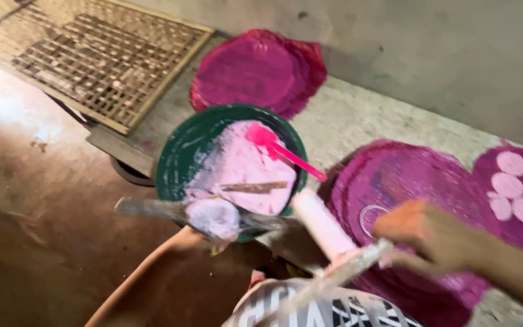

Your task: The person scoops pink dough from a green basin and presses it into a circular mold on a purple mat. They repeatedly fill the mold, remove the shaped circles, and stack them on a nearby tray. The process is continuous and repetitive throughout the clip.

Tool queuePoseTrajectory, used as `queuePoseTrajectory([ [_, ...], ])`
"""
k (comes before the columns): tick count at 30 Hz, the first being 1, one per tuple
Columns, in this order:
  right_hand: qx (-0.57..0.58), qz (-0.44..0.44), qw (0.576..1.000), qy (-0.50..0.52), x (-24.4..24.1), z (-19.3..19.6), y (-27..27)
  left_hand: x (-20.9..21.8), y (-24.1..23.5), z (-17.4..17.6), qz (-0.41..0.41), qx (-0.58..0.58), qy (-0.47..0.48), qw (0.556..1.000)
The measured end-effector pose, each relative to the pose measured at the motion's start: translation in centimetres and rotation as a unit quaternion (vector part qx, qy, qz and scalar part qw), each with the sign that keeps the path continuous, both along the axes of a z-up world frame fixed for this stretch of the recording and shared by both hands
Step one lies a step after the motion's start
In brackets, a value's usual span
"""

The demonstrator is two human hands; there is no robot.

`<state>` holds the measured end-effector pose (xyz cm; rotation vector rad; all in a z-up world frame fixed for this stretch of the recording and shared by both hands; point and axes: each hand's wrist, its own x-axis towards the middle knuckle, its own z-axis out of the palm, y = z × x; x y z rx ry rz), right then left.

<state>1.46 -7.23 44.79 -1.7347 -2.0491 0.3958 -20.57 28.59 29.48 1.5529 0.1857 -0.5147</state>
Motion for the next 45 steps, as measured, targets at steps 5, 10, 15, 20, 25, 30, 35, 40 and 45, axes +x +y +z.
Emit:
queuePoseTrajectory([
  [5, 0.135, 0.086, 0.877, -0.453, 4.0, 0.5, 10.8, -2.6, 1.4, -1.5, 0.03, -0.347, -0.051, 0.936],
  [10, 0.304, -0.138, 0.858, -0.391, 1.4, -3.3, 20.1, -1.7, 2.7, -4.2, 0.252, -0.326, -0.217, 0.885],
  [15, -0.205, -0.167, 0.935, -0.234, -4.3, -12.6, 26.6, -1.4, 9.7, -6.0, 0.452, 0.172, -0.341, 0.806],
  [20, -0.268, -0.141, 0.944, -0.132, -2.7, -12.2, 28.3, -0.4, 12.9, -6.5, 0.481, 0.276, -0.427, 0.715],
  [25, -0.21, -0.228, 0.921, -0.236, 1.5, -9.6, 30.4, 0.3, 14.7, -7.4, 0.452, 0.395, -0.442, 0.667],
  [30, -0.029, -0.148, 0.983, -0.109, 3.6, -14.7, 36.0, 1.6, 14.0, -8.4, 0.482, 0.236, -0.417, 0.733],
  [35, -0.222, -0.178, 0.951, -0.125, 3.5, -19.6, 38.4, 1.6, 13.5, -8.2, 0.485, 0.233, -0.423, 0.729],
  [40, -0.295, -0.081, 0.929, -0.206, 1.7, -19.6, 37.3, 1.7, 13.5, -8.0, 0.497, 0.145, -0.392, 0.76],
  [45, -0.263, -0.098, 0.959, -0.041, -1.3, -16.9, 32.9, 1.8, 14.0, -7.2, 0.495, 0.197, -0.433, 0.727],
])
